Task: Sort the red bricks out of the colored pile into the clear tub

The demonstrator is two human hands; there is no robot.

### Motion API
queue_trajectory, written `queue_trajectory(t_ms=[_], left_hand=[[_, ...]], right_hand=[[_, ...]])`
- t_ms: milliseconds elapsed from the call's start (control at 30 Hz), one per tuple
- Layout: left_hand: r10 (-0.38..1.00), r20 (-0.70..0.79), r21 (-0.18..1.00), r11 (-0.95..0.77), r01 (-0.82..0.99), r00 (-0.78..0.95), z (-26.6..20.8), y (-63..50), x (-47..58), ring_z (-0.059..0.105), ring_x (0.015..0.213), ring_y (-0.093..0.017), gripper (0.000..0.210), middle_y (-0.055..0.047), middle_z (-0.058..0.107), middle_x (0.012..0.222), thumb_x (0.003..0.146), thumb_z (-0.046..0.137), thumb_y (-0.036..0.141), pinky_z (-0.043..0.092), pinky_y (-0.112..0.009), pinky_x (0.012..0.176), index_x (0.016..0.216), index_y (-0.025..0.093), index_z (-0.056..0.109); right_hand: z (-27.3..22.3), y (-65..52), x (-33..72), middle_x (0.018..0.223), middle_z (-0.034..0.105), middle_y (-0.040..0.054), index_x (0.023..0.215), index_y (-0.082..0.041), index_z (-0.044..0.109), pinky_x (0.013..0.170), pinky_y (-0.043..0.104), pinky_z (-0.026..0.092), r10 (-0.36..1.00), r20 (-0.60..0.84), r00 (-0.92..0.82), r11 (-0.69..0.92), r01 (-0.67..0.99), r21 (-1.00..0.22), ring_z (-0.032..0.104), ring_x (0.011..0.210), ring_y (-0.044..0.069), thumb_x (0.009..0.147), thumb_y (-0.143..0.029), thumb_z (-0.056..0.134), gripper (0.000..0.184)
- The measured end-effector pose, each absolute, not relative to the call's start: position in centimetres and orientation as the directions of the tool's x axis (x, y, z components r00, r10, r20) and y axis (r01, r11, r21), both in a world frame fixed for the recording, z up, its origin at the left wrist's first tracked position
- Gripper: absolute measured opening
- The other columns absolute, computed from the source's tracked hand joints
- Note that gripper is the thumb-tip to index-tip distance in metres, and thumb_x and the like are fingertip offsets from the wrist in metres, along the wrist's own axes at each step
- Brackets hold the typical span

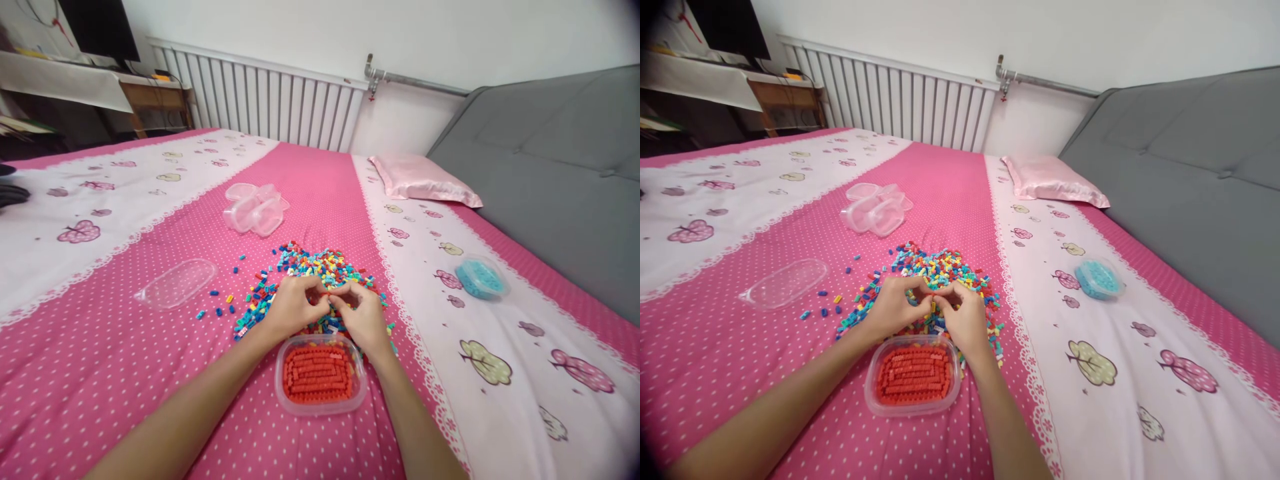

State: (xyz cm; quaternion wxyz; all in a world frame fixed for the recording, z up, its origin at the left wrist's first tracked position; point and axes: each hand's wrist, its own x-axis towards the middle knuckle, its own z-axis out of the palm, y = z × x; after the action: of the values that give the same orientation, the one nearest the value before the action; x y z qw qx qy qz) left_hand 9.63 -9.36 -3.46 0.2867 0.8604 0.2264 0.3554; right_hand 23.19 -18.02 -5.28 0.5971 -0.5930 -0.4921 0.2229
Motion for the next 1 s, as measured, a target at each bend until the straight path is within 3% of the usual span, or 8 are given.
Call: queue_trajectory(t_ms=[133, 333, 500, 600, 767, 1000], left_hand=[[0.575, 0.503, 0.653, -0.742, 0.153, 0.645, -2.9, -9.1, 9.7, 0.068, 0.068, -0.014, 0.013, -0.001, 0.076, 0.076, 0.078, 0.062, 0.014, 0.05, -0.024, 0.068, 0.082, 0.017, 0.074], [0.537, 0.54, 0.586, -0.793, 0.169, 0.649, -2.8, -8.6, 9.0, 0.069, 0.081, -0.02, 0.013, -0.003, 0.078, 0.089, 0.083, 0.066, 0.025, 0.048, -0.033, 0.079, 0.091, 0.021, 0.075], [0.476, 0.571, 0.519, -0.84, 0.155, 0.669, -2.9, -8.3, 8.5, 0.067, 0.078, -0.018, 0.008, 0.0, 0.076, 0.081, 0.084, 0.067, 0.022, 0.045, -0.034, 0.082, 0.088, 0.023, 0.073], [0.485, 0.558, 0.575, -0.811, 0.108, 0.674, -2.8, -8.5, 8.7, 0.066, 0.072, -0.015, 0.011, 0.001, 0.075, 0.077, 0.082, 0.066, 0.015, 0.046, -0.03, 0.076, 0.087, 0.021, 0.073], [0.493, 0.536, 0.649, -0.76, 0.038, 0.685, -2.6, -8.7, 8.9, 0.066, 0.069, -0.013, 0.011, 0.001, 0.074, 0.076, 0.081, 0.064, 0.013, 0.047, -0.025, 0.07, 0.084, 0.018, 0.072], [0.429, 0.603, 0.535, -0.843, 0.057, 0.673, -2.9, -8.6, 8.7, 0.065, 0.076, -0.015, 0.016, 0.001, 0.073, 0.082, 0.081, 0.064, 0.014, 0.045, -0.031, 0.08, 0.094, 0.02, 0.069]], right_hand=[[-5.7, -17.5, 23.4, 0.087, 0.073, 0.0036, 0.095, -0.021, 0.067, 0.075, 0.031, 0.056, 0.816, 0.332, 0.474, 0.232, 0.258, -0.938, 0.07, 0.082, 0.019, 0.08, -0.031, 0.069, 0.018], [-5.5, -17.8, 23.5, 0.08, 0.072, 0.0037, 0.088, -0.02, 0.07, 0.068, 0.03, 0.055, 0.823, 0.331, 0.461, 0.227, 0.268, -0.936, 0.068, 0.073, 0.018, 0.081, -0.032, 0.069, 0.014], [-5.1, -18.1, 23.4, 0.087, 0.072, 0.0039, 0.092, -0.021, 0.072, 0.076, 0.031, 0.054, 0.818, 0.362, 0.447, 0.236, 0.313, -0.92, 0.067, 0.079, 0.018, 0.08, -0.027, 0.07, 0.014], [-5.3, -18.0, 23.5, 0.086, 0.072, 0.0022, 0.096, -0.022, 0.07, 0.077, 0.031, 0.054, 0.805, 0.37, 0.463, 0.261, 0.284, -0.923, 0.066, 0.08, 0.017, 0.078, -0.026, 0.073, 0.019], [-5.5, -17.9, 23.6, 0.086, 0.07, 0.0017, 0.084, -0.023, 0.07, 0.077, 0.03, 0.054, 0.811, 0.358, 0.463, 0.275, 0.237, -0.932, 0.067, 0.081, 0.018, 0.078, -0.03, 0.075, 0.011], [-5.1, -18.1, 23.3, 0.085, 0.073, 0.0021, 0.083, -0.023, 0.07, 0.076, 0.032, 0.056, 0.832, 0.319, 0.454, 0.256, 0.195, -0.947, 0.07, 0.08, 0.019, 0.077, -0.032, 0.074, 0.011]])
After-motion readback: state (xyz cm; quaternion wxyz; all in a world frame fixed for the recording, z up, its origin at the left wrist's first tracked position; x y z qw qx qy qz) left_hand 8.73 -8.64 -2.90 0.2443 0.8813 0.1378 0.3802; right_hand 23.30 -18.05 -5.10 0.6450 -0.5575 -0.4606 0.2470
